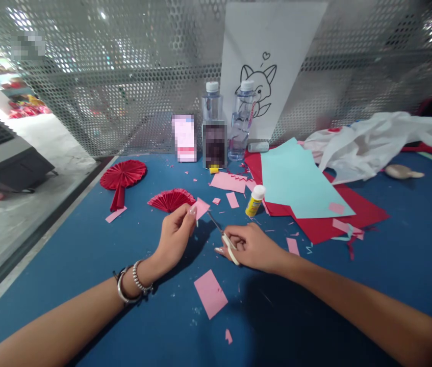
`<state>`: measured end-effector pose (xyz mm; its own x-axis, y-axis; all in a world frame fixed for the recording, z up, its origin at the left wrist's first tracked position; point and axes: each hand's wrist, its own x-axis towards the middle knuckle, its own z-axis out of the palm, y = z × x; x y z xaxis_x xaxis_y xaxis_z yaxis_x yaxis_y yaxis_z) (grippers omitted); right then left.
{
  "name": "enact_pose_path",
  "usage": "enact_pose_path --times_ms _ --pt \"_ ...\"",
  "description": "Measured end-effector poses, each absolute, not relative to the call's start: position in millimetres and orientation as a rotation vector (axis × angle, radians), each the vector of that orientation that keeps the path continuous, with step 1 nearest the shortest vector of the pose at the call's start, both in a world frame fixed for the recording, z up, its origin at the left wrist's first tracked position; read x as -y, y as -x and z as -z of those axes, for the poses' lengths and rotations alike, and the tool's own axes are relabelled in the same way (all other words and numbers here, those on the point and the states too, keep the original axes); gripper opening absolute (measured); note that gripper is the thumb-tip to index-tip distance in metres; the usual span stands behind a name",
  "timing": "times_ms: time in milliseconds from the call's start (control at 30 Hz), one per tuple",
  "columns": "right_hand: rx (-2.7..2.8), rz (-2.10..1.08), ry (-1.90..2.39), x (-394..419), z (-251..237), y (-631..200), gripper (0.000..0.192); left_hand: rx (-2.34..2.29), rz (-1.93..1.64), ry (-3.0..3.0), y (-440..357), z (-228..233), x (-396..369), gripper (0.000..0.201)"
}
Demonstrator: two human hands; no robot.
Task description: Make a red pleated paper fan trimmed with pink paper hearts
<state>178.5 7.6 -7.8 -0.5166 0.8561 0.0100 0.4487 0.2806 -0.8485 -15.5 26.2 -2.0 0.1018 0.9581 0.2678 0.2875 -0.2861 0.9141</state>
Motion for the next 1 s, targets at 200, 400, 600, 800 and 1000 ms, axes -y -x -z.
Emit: enact_pose_path --times_ms 200,400,600,800,1000 --pt "2.102 -1.154 1.145 -7.1 6.9 -179.7 0.023 -1.216 -1.141 -1.721 14.9 2.8 -24.7 0.036" --pt "2.095 -1.163 1.163 -6.8 10.0 -179.6 0.023 -1.195 -1.025 -1.779 13.9 1.5 -22.4 0.035" --pt "2.067 -1.187 1.159 -6.9 10.5 -179.2 0.024 -1.195 -0.954 -1.813 12.3 -1.9 -21.4 0.037" --pt "2.075 -1.156 1.165 -6.7 9.6 -179.2 0.024 -1.203 -0.941 -1.825 12.6 -1.8 -22.2 0.036" --pt "2.106 -1.103 1.166 -6.6 8.5 -179.6 0.024 -1.204 -0.944 -1.830 12.8 -2.1 -22.5 0.036"
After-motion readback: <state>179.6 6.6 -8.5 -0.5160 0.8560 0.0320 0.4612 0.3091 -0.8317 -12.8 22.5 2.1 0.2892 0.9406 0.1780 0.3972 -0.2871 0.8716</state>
